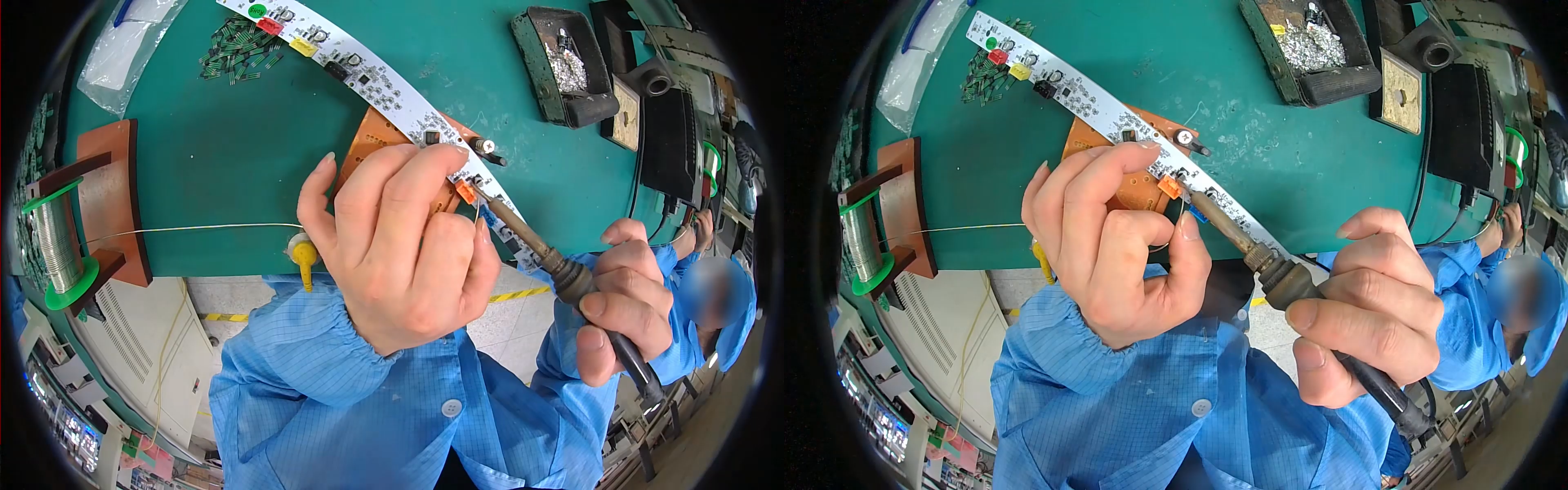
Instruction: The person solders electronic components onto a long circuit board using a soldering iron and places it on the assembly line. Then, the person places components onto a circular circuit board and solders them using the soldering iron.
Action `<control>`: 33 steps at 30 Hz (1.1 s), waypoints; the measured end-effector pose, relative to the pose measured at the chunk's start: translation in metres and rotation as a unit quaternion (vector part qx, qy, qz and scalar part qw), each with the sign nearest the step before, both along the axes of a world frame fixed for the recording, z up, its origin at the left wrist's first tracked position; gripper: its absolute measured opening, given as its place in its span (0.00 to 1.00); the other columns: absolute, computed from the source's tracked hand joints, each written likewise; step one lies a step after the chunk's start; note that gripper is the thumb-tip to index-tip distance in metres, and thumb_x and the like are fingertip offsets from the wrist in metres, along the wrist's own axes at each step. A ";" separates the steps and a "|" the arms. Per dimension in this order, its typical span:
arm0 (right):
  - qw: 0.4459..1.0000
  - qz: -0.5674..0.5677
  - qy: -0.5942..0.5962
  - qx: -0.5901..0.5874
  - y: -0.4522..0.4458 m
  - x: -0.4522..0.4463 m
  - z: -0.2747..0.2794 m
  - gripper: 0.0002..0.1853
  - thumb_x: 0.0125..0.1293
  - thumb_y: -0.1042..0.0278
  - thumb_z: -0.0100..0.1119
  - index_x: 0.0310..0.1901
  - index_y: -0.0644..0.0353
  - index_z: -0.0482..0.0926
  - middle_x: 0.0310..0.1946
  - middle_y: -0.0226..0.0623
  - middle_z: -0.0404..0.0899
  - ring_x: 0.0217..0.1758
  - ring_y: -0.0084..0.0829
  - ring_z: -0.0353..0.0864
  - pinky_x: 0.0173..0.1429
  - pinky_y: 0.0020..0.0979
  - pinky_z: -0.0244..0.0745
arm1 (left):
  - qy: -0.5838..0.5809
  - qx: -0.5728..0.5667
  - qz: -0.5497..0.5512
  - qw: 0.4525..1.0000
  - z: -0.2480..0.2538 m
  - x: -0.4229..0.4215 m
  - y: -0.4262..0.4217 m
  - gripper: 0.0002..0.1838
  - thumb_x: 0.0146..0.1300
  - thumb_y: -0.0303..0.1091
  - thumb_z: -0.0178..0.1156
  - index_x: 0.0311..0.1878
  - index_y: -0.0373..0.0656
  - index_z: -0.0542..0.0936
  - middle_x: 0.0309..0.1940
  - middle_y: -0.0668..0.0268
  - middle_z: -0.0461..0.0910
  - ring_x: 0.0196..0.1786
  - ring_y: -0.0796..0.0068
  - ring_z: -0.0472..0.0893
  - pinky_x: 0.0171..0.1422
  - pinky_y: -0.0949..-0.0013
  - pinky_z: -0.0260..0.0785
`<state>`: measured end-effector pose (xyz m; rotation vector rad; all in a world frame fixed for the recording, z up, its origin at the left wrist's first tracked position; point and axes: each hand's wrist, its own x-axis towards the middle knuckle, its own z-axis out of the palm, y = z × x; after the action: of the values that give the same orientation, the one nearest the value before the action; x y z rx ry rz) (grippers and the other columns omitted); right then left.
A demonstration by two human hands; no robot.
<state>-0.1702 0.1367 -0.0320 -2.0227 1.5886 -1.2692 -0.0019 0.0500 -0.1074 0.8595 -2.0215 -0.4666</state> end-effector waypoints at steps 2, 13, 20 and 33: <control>1.000 -0.002 0.001 0.000 0.000 0.000 0.000 0.10 0.45 0.64 0.64 0.27 0.62 0.79 0.12 0.32 0.68 0.18 0.29 0.63 0.35 0.40 0.68 | 0.003 0.000 0.001 1.000 0.000 0.000 0.000 0.11 0.43 0.30 0.63 0.22 0.45 0.68 0.45 0.57 0.80 0.46 0.56 0.76 0.54 0.51 0.61; 0.999 -0.026 -0.014 -0.034 0.023 -0.008 0.000 0.12 0.51 0.60 0.62 0.33 0.58 0.77 0.14 0.31 0.66 0.20 0.29 0.61 0.35 0.41 0.65 | 0.007 0.010 0.000 1.000 0.001 0.000 0.001 0.11 0.43 0.30 0.62 0.21 0.46 0.68 0.46 0.56 0.80 0.47 0.56 0.76 0.55 0.51 0.60; 0.958 -0.201 0.062 -0.195 0.032 -0.017 -0.053 0.22 0.68 0.58 0.53 0.58 0.63 0.70 0.48 0.55 0.77 0.50 0.47 0.78 0.57 0.43 0.71 | 0.003 0.011 0.001 1.000 0.001 0.000 0.001 0.11 0.45 0.31 0.62 0.22 0.46 0.67 0.45 0.56 0.80 0.47 0.57 0.76 0.57 0.51 0.59; 0.996 -0.076 -0.026 -0.031 0.027 -0.011 0.006 0.12 0.56 0.57 0.61 0.31 0.57 0.75 0.12 0.26 0.62 0.20 0.27 0.61 0.37 0.40 0.62 | -0.026 0.018 -0.011 0.999 0.008 -0.001 0.000 0.10 0.43 0.29 0.60 0.23 0.46 0.67 0.46 0.55 0.79 0.48 0.56 0.76 0.58 0.49 0.58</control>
<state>-0.1810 0.1633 -0.0263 -1.9189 1.7267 -1.4309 -0.0025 0.0502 -0.0992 0.8804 -2.0781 -0.4996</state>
